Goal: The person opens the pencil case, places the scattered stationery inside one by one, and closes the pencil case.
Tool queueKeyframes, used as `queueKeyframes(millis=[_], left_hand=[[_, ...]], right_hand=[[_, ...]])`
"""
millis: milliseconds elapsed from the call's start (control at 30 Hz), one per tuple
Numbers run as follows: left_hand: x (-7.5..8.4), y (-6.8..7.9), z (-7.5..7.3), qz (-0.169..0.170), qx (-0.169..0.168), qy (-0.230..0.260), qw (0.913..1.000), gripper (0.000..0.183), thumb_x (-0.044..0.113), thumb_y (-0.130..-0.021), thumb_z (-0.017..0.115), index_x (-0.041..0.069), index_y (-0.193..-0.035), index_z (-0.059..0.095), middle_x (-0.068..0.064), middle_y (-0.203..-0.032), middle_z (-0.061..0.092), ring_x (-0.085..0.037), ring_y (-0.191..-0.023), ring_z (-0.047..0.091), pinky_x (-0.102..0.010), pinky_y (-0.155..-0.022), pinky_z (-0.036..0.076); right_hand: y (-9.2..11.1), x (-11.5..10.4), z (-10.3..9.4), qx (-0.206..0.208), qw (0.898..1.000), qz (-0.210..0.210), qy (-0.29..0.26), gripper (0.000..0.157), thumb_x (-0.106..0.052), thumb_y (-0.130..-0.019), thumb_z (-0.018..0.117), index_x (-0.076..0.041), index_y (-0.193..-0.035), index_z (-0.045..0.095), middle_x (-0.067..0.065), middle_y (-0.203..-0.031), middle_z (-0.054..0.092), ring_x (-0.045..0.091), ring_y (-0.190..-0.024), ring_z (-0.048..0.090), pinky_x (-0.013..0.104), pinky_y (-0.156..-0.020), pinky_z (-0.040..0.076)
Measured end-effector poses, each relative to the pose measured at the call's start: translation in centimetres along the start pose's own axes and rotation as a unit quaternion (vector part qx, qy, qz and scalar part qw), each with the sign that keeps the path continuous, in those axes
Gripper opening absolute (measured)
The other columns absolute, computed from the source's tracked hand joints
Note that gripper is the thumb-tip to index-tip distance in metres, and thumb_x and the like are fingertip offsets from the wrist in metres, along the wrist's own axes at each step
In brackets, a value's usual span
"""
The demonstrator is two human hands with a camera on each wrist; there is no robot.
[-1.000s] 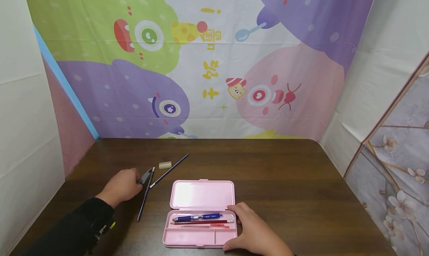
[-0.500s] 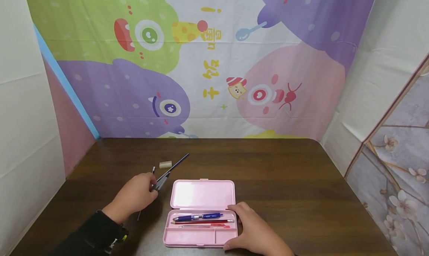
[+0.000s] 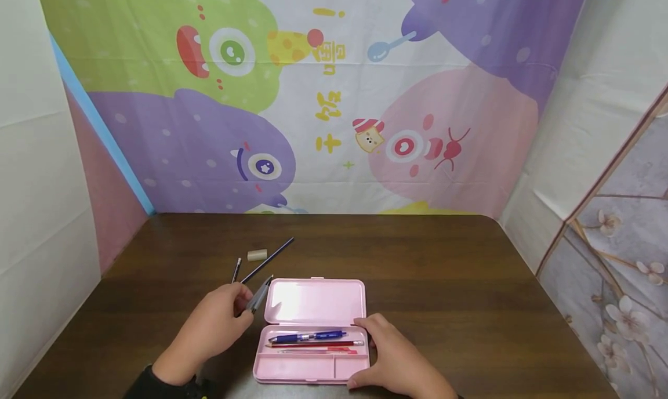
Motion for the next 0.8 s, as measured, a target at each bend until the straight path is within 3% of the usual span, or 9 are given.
queueKeyframes(millis=[200,367,467,633,800], left_hand=[[0.7,0.6,0.7,0.015,0.006,0.016,0.9997,0.018,0.014,-0.077,0.073,0.013,-0.091,0.062,0.005,-0.078,0.054,-0.012,-0.070,0.049,-0.032,-0.066,0.046],[2.4,1.3,1.7,0.049,-0.015,0.001,0.9987,0.019,0.014,-0.076,0.073,0.014,-0.089,0.060,0.006,-0.077,0.051,-0.011,-0.067,0.047,-0.030,-0.062,0.043],[3.8,1.9,2.3,0.088,-0.026,-0.015,0.9957,0.018,0.014,-0.074,0.073,0.017,-0.085,0.059,0.007,-0.076,0.048,-0.009,-0.066,0.045,-0.028,-0.060,0.042],[6.1,3.0,3.0,0.174,-0.024,-0.053,0.9830,0.016,0.013,-0.073,0.072,0.017,-0.081,0.059,0.010,-0.075,0.048,-0.007,-0.065,0.045,-0.028,-0.061,0.044],[7.4,3.7,4.8,0.241,-0.067,-0.120,0.9608,0.015,0.014,-0.077,0.073,0.014,-0.088,0.063,0.007,-0.081,0.056,-0.007,-0.068,0.050,-0.030,-0.066,0.050]], right_hand=[[0.0,0.0,-0.1,0.001,1.000,-0.001,-0.002,0.097,-0.057,-0.059,0.086,-0.010,-0.136,0.050,-0.007,-0.117,0.050,0.009,-0.096,0.049,0.029,-0.083,0.047],[-0.1,0.0,0.0,-0.002,1.000,0.000,-0.004,0.097,-0.059,-0.060,0.085,-0.010,-0.137,0.049,-0.008,-0.118,0.050,0.009,-0.097,0.050,0.029,-0.085,0.047],[0.0,0.0,0.0,-0.003,1.000,0.000,-0.004,0.097,-0.059,-0.060,0.084,-0.010,-0.137,0.049,-0.008,-0.118,0.050,0.009,-0.097,0.051,0.029,-0.085,0.047],[0.0,-0.2,-0.1,0.002,1.000,-0.006,-0.003,0.097,-0.061,-0.060,0.084,-0.009,-0.136,0.050,-0.007,-0.116,0.050,0.009,-0.097,0.051,0.029,-0.084,0.048],[0.0,-0.1,-0.2,0.002,1.000,-0.003,-0.003,0.097,-0.060,-0.059,0.084,-0.010,-0.136,0.050,-0.006,-0.117,0.050,0.010,-0.097,0.051,0.029,-0.085,0.047]])
Point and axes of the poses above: each hand's wrist, its own y-axis away from the middle knuckle, its own z-axis out of the palm, x = y × z, the point moved 9 cm from there along -y, towards the middle knuckle
